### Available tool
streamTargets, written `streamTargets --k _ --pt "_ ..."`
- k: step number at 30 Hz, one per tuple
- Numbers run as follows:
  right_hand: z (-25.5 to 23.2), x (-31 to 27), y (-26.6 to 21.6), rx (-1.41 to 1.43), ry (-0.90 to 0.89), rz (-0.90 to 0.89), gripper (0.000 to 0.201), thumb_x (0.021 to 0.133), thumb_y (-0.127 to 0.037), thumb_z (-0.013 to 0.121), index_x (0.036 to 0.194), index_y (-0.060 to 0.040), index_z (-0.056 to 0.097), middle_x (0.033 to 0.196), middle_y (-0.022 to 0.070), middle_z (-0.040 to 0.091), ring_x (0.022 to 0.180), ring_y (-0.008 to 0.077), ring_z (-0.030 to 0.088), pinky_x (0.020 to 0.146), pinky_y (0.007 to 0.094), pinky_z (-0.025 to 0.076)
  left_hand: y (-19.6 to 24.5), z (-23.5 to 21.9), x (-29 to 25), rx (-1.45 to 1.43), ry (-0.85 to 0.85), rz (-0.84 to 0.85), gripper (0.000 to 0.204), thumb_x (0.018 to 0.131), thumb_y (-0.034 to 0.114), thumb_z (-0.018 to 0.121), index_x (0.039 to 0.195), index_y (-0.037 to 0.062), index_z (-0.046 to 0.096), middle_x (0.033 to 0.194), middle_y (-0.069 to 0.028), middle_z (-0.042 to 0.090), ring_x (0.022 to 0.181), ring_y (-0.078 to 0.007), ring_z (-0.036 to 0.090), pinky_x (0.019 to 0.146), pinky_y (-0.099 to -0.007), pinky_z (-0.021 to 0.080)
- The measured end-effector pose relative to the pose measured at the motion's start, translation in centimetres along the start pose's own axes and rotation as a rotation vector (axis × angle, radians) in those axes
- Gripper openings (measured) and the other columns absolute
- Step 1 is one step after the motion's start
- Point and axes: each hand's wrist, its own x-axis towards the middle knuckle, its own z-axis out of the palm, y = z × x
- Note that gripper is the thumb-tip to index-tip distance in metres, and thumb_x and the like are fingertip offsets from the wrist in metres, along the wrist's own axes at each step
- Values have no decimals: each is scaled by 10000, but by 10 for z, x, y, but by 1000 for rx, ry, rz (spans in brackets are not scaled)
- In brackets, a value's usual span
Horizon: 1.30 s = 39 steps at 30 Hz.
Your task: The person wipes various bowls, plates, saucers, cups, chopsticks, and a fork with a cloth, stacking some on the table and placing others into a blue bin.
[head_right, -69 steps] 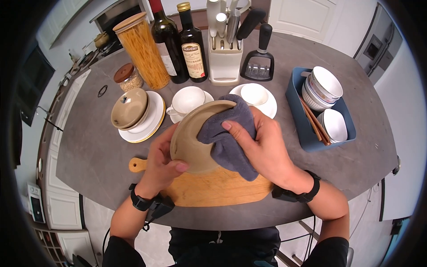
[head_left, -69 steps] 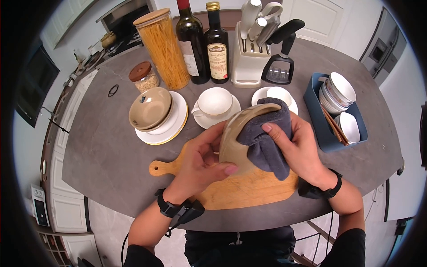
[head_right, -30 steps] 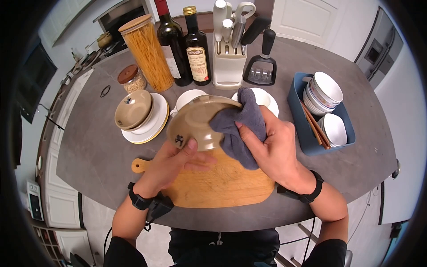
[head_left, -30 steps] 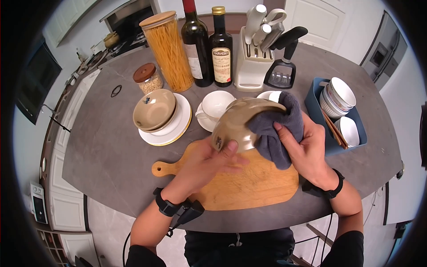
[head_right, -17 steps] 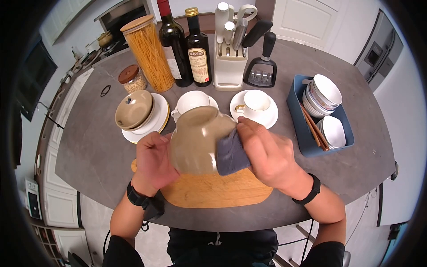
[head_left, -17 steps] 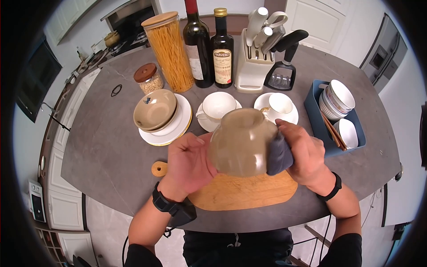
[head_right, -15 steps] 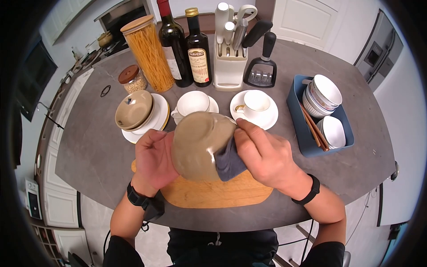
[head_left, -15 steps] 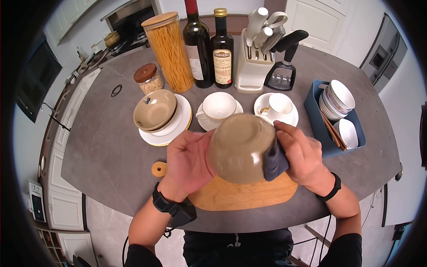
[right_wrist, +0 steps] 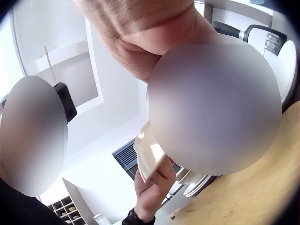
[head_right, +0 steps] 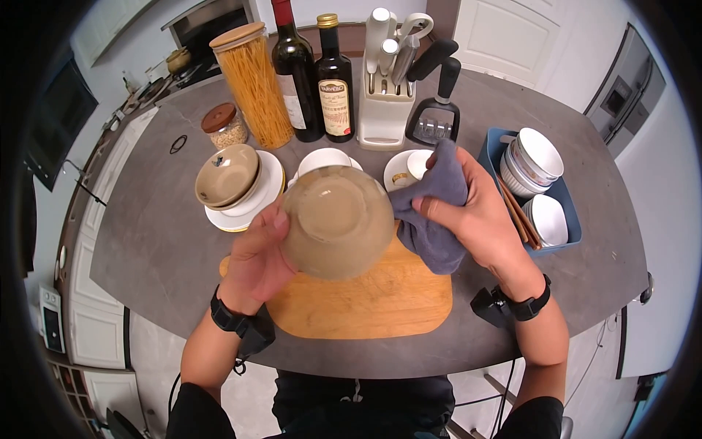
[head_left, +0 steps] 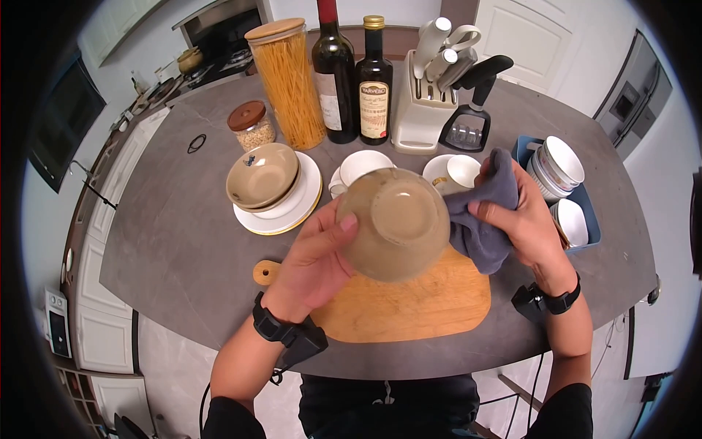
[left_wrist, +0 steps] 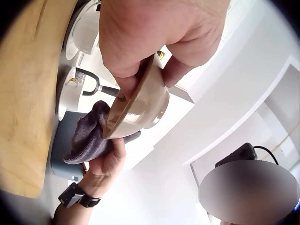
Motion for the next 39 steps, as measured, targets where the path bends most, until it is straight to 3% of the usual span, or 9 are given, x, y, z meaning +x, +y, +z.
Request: streamTargets --k 6,11,14,18,20,24,27,34,39 --pt "-6 5 -3 107 135 123 333 887 -109 784 1142 -3 599 1002 81 724 859 129 701 809 274 563 -7 7 -1 3 -77 -115 607 1029 149 584 1548 3 305 1485 -106 502 1338 -211 540 1083 -393 486" --pt "11 -7 1 -113 196 -194 299 921 -248 789 994 -43 584 924 39 704 784 49 625 663 209 500 -11 13 -4 84 -227 -253 672 1009 119 600 1573 1 256 1514 -102 473 1375 -226 501 1129 -396 426" --pt "23 -14 10 -126 -233 -307 390 997 -261 686 1249 25 608 1146 87 694 1040 117 622 905 298 508 -10 15 -7 55 -213 -224 689 1012 139 604 1579 3 237 1514 -95 474 1388 -219 485 1142 -392 405" --pt "30 -16 16 -170 -254 -374 506 1028 -254 630 1417 49 518 1281 127 662 1179 154 584 1029 336 453 -6 10 -4 70 -145 -142 676 1027 156 586 1581 11 228 1512 -93 475 1390 -218 484 1148 -391 403" --pt "32 -17 17 -134 -198 -157 550 1036 -249 613 1462 65 462 1350 170 634 1248 175 567 1068 345 431 -8 7 -1 45 -75 -61 617 1045 168 557 1564 15 259 1506 -98 480 1391 -221 484 1155 -397 402" --pt "43 -33 25 -225 -177 -125 659 1006 -232 652 1512 80 367 1469 229 526 1358 279 520 1115 379 396 -8 13 2 35 4 46 553 1057 151 529 1542 21 295 1508 -105 476 1396 -224 479 1162 -402 399" --pt "56 -45 28 -560 -133 -484 932 869 -190 769 1577 58 218 1606 324 239 1485 491 269 1181 492 312 -8 14 1 36 12 112 536 1060 147 521 1536 31 304 1517 -108 463 1404 -224 468 1166 -405 393" --pt "67 -57 9 -1103 -304 -787 639 862 -167 630 1435 78 484 1586 262 351 1504 440 277 1199 584 249 -17 18 -7 32 -61 8 603 1051 81 513 1578 64 220 1543 -92 421 1423 -214 434 1158 -418 397" --pt "65 -57 7 -984 -323 -826 525 839 -135 567 1318 78 593 1477 226 512 1446 384 416 1202 571 263 -27 18 -13 79 -206 -132 659 1050 31 471 1607 58 120 1563 -85 376 1432 -183 404 1161 -365 370"
